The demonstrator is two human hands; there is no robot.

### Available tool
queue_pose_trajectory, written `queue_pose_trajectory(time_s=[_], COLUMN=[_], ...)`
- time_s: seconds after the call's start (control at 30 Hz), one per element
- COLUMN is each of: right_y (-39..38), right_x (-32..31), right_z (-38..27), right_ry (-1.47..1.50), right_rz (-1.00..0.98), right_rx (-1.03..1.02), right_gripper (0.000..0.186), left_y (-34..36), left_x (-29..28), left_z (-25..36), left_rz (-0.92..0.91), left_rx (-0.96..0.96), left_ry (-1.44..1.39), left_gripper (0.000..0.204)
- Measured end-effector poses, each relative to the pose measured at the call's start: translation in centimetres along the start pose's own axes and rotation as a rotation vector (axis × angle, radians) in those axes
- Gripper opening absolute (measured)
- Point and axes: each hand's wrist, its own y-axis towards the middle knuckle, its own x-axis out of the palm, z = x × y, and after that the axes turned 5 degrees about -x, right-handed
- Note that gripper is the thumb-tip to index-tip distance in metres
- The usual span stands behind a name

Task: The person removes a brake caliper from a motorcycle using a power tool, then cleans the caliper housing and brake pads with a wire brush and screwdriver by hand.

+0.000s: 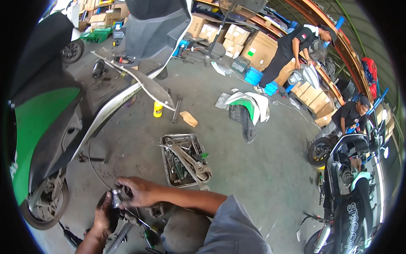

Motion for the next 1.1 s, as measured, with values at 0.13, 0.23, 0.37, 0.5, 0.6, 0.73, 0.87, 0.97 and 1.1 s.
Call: queue_pose_trajectory(time_s=[0.13, 0.23, 0.37, 0.5, 0.6, 0.73, 0.87, 0.97, 1.1], right_y=[-1.2, -2.3, -1.9, -2.2, -2.5, -2.0, -4.0, -6.0, -6.4], right_x=[-0.7, 1.0, 0.9, 0.7, 1.1, 2.8, 4.2, 7.4, 9.2], right_z=[2.0, 5.7, 6.0, 5.9, 7.7, 9.4, 10.6, 10.3, 11.6], right_ry=[-0.008, -0.119, -0.1, -0.219, -0.446, -0.586, -0.393, -0.142, -0.031], right_rz=[-0.079, -0.028, 0.073, 0.147, 0.201, 0.069, -0.173, -0.333, -0.505], right_rx=[0.109, 0.099, 0.062, 0.032, -0.217, -0.431, -0.321, -0.37, 0.028], right_gripper=[0.058, 0.055, 0.039, 0.037, 0.036, 0.026, 0.028, 0.034, 0.041], left_y=[1.8, 3.3, 5.1, 7.4, 8.0, 8.9, 10.5, 12.0, 7.8], left_x=[0.3, 0.4, 1.8, 1.8, 2.3, -0.2, -2.5, -9.5, -11.1], left_z=[-1.3, -1.7, -2.4, -3.8, -3.2, -5.9, -12.3, -14.0, -9.2], left_rz=[0.081, 0.134, 0.219, 0.191, 0.198, 0.297, 0.319, 0.807, 0.813], left_rx=[-0.076, -0.14, -0.051, 0.007, -0.054, -0.175, -0.192, -0.007, 0.11], left_ry=[0.034, 0.062, -0.14, -0.44, -0.579, -0.787, -0.728, -0.595, -0.5], left_gripper=[0.044, 0.043, 0.034, 0.029, 0.026, 0.025, 0.021, 0.026, 0.034])
